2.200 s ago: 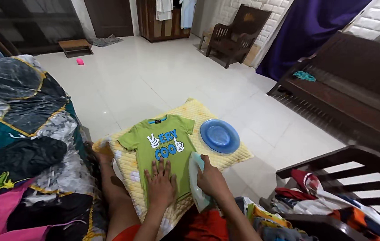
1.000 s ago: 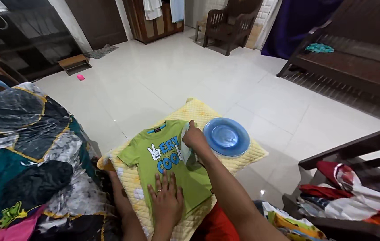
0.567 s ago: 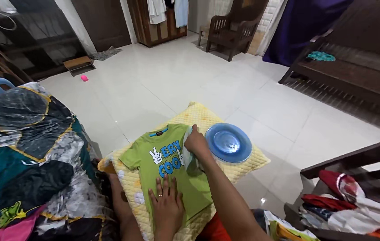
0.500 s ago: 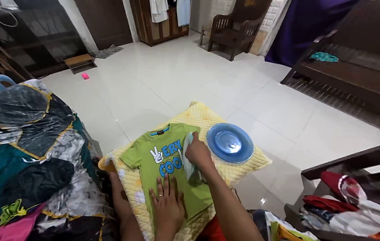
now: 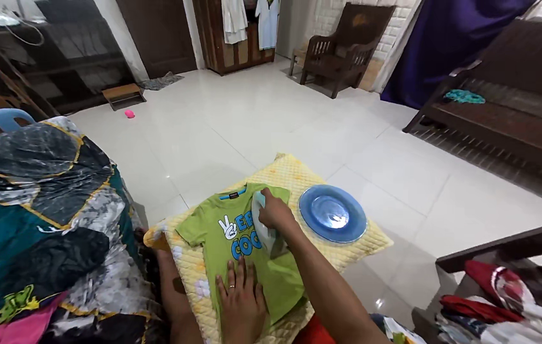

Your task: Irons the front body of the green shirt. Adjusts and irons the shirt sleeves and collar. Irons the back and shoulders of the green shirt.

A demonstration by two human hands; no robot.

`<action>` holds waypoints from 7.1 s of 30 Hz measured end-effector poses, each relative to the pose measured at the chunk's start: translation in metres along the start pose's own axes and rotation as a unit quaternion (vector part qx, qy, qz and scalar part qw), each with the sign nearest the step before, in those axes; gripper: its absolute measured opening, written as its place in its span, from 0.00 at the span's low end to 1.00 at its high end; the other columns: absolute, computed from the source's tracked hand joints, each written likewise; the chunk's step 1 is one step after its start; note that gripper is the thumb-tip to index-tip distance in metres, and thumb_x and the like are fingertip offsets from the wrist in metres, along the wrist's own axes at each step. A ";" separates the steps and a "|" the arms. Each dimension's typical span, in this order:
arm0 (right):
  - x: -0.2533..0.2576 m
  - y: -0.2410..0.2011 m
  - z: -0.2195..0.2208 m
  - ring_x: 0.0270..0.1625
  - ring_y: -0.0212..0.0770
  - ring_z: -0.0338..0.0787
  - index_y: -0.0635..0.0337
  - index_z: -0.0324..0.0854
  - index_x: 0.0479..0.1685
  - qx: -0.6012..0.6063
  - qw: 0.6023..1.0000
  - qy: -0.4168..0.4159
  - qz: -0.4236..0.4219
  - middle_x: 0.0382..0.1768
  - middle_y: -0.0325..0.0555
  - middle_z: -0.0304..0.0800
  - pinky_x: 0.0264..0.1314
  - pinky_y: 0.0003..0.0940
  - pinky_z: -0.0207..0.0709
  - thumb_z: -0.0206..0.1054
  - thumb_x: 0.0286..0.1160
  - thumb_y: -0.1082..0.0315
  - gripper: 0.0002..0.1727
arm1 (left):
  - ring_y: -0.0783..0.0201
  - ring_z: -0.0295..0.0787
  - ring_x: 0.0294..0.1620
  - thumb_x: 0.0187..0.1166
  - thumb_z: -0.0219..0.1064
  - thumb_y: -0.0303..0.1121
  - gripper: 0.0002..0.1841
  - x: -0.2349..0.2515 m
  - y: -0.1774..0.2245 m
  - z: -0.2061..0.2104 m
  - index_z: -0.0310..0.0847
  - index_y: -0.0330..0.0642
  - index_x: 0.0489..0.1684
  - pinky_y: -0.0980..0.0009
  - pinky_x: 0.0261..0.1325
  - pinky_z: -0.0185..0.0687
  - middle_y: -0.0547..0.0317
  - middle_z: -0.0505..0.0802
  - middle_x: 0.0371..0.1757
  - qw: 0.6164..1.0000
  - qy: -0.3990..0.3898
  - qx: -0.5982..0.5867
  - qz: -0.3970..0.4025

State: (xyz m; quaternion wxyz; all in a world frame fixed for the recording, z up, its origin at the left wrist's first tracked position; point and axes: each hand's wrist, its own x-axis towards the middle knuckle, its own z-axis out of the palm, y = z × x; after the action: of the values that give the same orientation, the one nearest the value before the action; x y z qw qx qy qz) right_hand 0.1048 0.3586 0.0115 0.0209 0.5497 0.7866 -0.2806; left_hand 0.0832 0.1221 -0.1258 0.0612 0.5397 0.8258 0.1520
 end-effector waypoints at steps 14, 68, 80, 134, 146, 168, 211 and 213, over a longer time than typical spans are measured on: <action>-0.010 -0.017 0.017 0.55 0.64 0.93 0.47 0.49 0.94 0.010 0.999 0.016 0.039 0.54 0.62 0.91 0.53 0.67 0.85 0.74 0.59 0.63 0.55 | 0.44 0.45 0.97 0.87 0.42 0.57 0.33 0.000 -0.001 -0.004 0.65 0.58 0.91 0.29 0.91 0.31 0.61 0.60 0.95 1.000 -0.025 -0.013 -0.005; -0.043 -0.113 0.086 0.52 0.60 0.94 0.43 0.49 0.93 -0.034 0.988 -0.101 -0.109 0.51 0.58 0.92 0.50 0.64 0.86 0.72 0.60 0.66 0.53 | 0.42 0.58 0.92 0.89 0.56 0.51 0.31 0.075 -0.147 -0.022 0.60 0.62 0.92 0.35 0.83 0.62 0.45 0.59 0.94 0.925 0.134 -0.220 -0.278; 0.026 -0.139 0.087 0.60 0.60 0.92 0.46 0.54 0.91 -0.011 0.987 -0.082 -0.139 0.58 0.60 0.90 0.57 0.65 0.85 0.73 0.61 0.63 0.50 | 0.42 0.75 0.82 0.91 0.55 0.45 0.29 0.080 -0.146 -0.027 0.58 0.59 0.93 0.37 0.78 0.72 0.45 0.74 0.87 0.916 0.126 -0.262 -0.278; 0.014 -0.164 0.092 0.61 0.65 0.91 0.48 0.57 0.88 -0.084 0.959 -0.155 -0.224 0.59 0.64 0.88 0.56 0.69 0.83 0.75 0.63 0.68 0.47 | 0.49 0.62 0.91 0.89 0.42 0.43 0.29 0.088 -0.127 -0.042 0.61 0.59 0.92 0.23 0.78 0.52 0.74 0.64 0.93 0.966 0.051 -0.046 -0.249; -0.058 -0.123 0.092 0.54 0.62 0.93 0.46 0.52 0.91 -0.054 0.984 -0.107 -0.131 0.52 0.60 0.90 0.50 0.65 0.86 0.75 0.56 0.68 0.53 | 0.56 0.77 0.83 0.91 0.45 0.30 0.24 0.078 -0.144 -0.026 0.73 0.49 0.84 0.47 0.79 0.75 0.62 0.71 0.90 0.938 0.169 -0.235 -0.190; -0.119 -0.093 0.105 0.50 0.59 0.95 0.44 0.50 0.94 -0.002 0.997 -0.072 -0.041 0.48 0.57 0.93 0.50 0.62 0.87 0.67 0.71 0.64 0.46 | 0.35 0.82 0.73 0.90 0.54 0.46 0.25 0.090 -0.135 -0.035 0.67 0.72 0.87 0.32 0.60 0.79 0.59 0.60 0.95 0.970 0.054 -0.087 -0.221; -0.271 0.148 0.036 0.45 0.65 0.95 0.42 0.50 0.96 -0.020 0.983 0.054 0.173 0.42 0.61 0.95 0.51 0.67 0.86 0.67 0.78 0.58 0.44 | 0.29 0.48 0.93 0.82 0.59 0.52 0.30 0.050 -0.014 -0.039 0.74 0.57 0.84 0.16 0.81 0.38 0.42 0.63 0.92 0.994 0.085 -0.008 -0.068; -0.278 0.153 0.023 0.45 0.65 0.95 0.43 0.51 0.96 -0.007 0.982 0.061 0.177 0.42 0.62 0.94 0.51 0.67 0.86 0.68 0.78 0.59 0.44 | 0.32 0.49 0.93 0.82 0.56 0.55 0.29 0.038 0.026 -0.027 0.77 0.58 0.82 0.17 0.81 0.36 0.47 0.66 0.92 0.998 0.063 -0.004 0.005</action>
State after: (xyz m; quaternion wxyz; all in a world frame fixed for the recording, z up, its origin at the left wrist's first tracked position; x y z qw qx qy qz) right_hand 0.3425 0.1471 0.0230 0.0261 0.6958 0.6789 -0.2330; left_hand 0.0826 0.1616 -0.0894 0.0106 0.5331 0.8245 0.1893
